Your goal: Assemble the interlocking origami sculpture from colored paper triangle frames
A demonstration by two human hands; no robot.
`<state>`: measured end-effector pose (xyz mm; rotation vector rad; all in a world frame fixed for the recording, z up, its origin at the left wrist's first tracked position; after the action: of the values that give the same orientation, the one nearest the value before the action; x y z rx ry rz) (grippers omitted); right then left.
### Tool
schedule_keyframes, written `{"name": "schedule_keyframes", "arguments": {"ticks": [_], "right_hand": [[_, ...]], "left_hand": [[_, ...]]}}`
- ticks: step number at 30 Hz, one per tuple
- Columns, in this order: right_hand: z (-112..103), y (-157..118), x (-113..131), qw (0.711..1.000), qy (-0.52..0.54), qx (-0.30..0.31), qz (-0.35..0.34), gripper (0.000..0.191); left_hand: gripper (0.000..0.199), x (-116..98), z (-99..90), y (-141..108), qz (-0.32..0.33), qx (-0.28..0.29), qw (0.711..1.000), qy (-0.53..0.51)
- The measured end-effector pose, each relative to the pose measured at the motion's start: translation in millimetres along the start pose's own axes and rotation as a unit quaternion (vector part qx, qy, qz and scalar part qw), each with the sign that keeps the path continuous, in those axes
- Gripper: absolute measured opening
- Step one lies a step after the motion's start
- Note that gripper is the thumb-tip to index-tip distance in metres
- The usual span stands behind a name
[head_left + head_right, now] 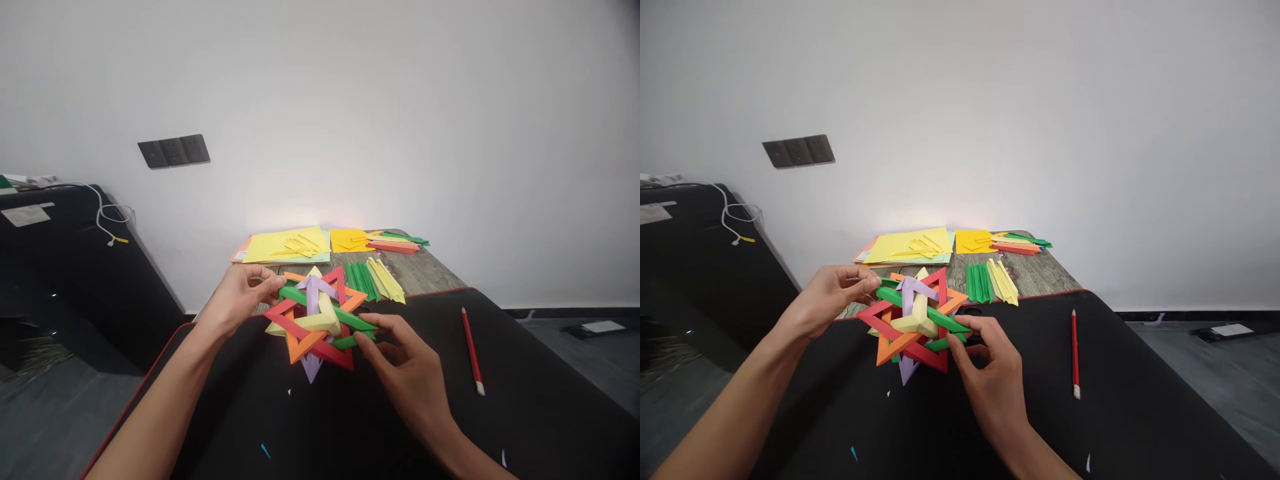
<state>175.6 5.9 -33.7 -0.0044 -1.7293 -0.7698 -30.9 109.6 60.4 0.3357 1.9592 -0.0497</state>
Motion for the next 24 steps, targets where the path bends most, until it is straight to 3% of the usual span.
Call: {"name": "schedule_keyframes", "arguments": {"ticks": [14, 24], "right_hand": [[3.6, -1.3, -12.2, 0.997, 0.042, 0.018, 0.057, 0.031], [3.3, -0.8, -12.0, 0.996, 0.056, 0.024, 0.06, 0.03]], "left_hand": [[0.024, 3.3, 0.5, -1.3, -0.009, -0.007, 1.0, -0.01], [0.028, 3.1, 2.2, 1.5, 0.01, -0.038, 0.999, 0.003]]}}
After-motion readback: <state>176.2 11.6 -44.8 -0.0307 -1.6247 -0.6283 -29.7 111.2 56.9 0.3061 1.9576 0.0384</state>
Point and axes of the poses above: each hand's wrist, its own y-axis towards the middle knuckle, its own z-axis out of the palm, x = y × z, the point moved 5 cm from there along y, towards the middle knuckle, and after that the axes turned 1 degree about -y, right-handed, at the moved point
